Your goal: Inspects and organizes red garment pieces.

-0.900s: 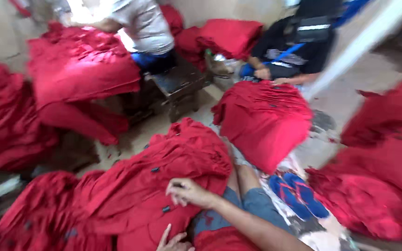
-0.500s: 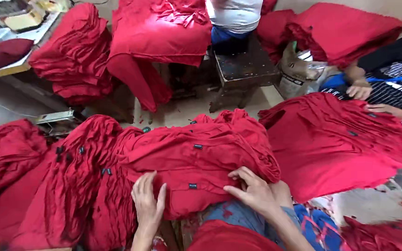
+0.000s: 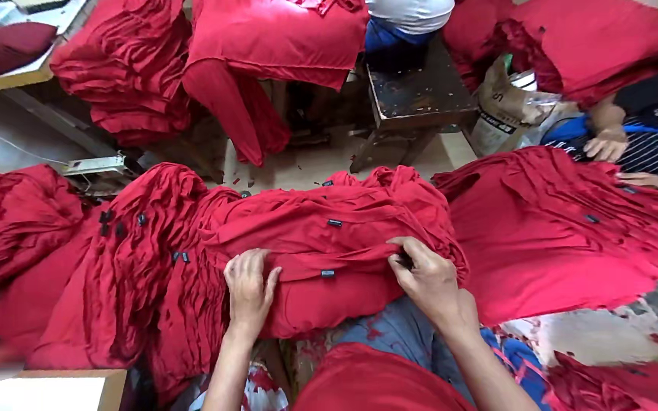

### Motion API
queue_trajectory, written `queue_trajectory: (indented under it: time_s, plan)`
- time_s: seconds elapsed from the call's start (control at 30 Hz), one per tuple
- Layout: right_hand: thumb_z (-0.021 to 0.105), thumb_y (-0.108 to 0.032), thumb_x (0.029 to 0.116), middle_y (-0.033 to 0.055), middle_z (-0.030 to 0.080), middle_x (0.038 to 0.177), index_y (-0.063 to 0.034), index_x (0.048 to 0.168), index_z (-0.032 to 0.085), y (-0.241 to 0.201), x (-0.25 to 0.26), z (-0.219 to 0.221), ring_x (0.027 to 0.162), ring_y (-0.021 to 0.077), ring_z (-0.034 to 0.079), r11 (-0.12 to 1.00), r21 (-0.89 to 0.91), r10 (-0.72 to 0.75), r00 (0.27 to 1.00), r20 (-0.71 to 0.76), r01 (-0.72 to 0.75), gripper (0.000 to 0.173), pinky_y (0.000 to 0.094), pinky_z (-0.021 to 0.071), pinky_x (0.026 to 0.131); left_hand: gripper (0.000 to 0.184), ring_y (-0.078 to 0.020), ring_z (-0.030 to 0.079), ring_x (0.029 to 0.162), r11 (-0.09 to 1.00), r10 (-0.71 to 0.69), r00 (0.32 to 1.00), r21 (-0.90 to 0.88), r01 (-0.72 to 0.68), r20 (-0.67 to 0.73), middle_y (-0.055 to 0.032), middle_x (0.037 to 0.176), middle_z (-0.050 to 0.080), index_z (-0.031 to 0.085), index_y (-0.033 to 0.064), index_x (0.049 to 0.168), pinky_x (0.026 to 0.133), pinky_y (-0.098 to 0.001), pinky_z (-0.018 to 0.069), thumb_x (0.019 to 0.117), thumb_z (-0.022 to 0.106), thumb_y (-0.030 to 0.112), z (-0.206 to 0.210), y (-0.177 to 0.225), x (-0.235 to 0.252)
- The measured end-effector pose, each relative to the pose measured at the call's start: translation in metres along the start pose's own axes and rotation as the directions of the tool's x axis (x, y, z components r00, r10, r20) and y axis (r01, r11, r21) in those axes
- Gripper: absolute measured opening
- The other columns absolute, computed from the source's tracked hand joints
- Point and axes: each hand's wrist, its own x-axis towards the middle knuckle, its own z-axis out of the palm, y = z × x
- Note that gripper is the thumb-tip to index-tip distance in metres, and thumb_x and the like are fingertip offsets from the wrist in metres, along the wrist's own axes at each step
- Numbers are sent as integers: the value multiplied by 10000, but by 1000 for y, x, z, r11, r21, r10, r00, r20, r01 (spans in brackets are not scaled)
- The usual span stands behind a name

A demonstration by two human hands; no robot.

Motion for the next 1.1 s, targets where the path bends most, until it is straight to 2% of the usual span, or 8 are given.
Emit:
queue_trajectory:
  time_s: [0.17, 0.4, 0.5, 0.6, 0.73, 0.93, 1.03, 1.1]
  plan:
    - [629, -157, 915, 123, 742, 927, -39, 1051, 732, 6, 7, 7, 770, 267, 717, 999, 3, 50, 998, 47, -50, 208, 466, 562, 631, 214, -255, 695, 1023, 981, 174, 984, -87, -176, -29, -106, 1018, 744, 736, 75, 1004, 946, -434, 518, 1000, 620, 254, 14, 45, -44]
    - [637, -163, 909, 109, 740, 891, -60, 1046, 739, 6, 6, 8, 765, 271, 719, 996, -8, 93, 992, 89, -92, 199, 487, 559, 631, 519, -248, 671, 1119, 841, 534, 676, -400, -364, 507, -2, 1583, 472, 583, 184, 1441, 793, -423, 546, 966, 562, -24, 74, 122, -55]
    - [641, -174, 911, 109, 737, 877, -61, 1035, 738, 8, 5, 9, 753, 264, 716, 996, -12, 88, 992, 87, -87, 194, 480, 558, 626, 425, -328, 654, 1189, 846, 533, 546, -412, -338, 647, -130, 1445, 594, 568, 30, 1428, 882, -450, 569, 1015, 480, -14, 92, 129, -53]
    - [637, -178, 913, 110, 740, 888, -57, 1032, 738, 10, 4, 8, 768, 271, 719, 997, 3, 82, 992, 98, -82, 198, 484, 562, 640, 218, -316, 704, 1018, 845, 521, 628, -454, -283, 578, -168, 1059, 698, 690, -22, 1094, 831, -431, 596, 1013, 489, 4, 85, 116, -56]
    - [631, -171, 911, 119, 741, 891, -50, 1032, 736, 10, 3, 8, 765, 276, 720, 997, 9, 77, 991, 106, -78, 200, 488, 560, 634, 180, -340, 718, 970, 953, 286, 619, -282, -108, 732, -180, 995, 707, 699, -25, 976, 819, -482, 601, 981, 520, -4, 47, 88, -79]
    - [622, -165, 911, 116, 739, 897, -50, 1053, 732, 9, 3, 9, 747, 263, 708, 996, 34, 76, 990, 118, -80, 214, 470, 551, 627, 176, -468, 640, 1144, 953, -281, 51, 272, 134, 958, -276, 1140, 688, 688, -71, 1096, 971, -617, 494, 977, 599, 22, -16, 45, -97]
    - [614, -162, 915, 132, 739, 904, -42, 1051, 730, 9, 4, 8, 751, 275, 709, 996, 42, 68, 989, 130, -74, 215, 474, 548, 630, 431, -421, 652, 1139, 901, -269, 87, 219, 374, 959, -248, 1125, 701, 697, -25, 1155, 1013, -603, 474, 1063, 532, 362, -22, 28, -107]
    - [608, -153, 914, 140, 735, 903, -42, 1053, 726, 8, 5, 7, 753, 287, 703, 997, 36, 67, 987, 149, -73, 213, 490, 537, 632, 611, -359, 664, 917, 789, -243, 196, 76, 610, 950, -197, 915, 679, 704, -5, 1002, 864, -586, 505, 1031, 482, 563, -21, 26, -112]
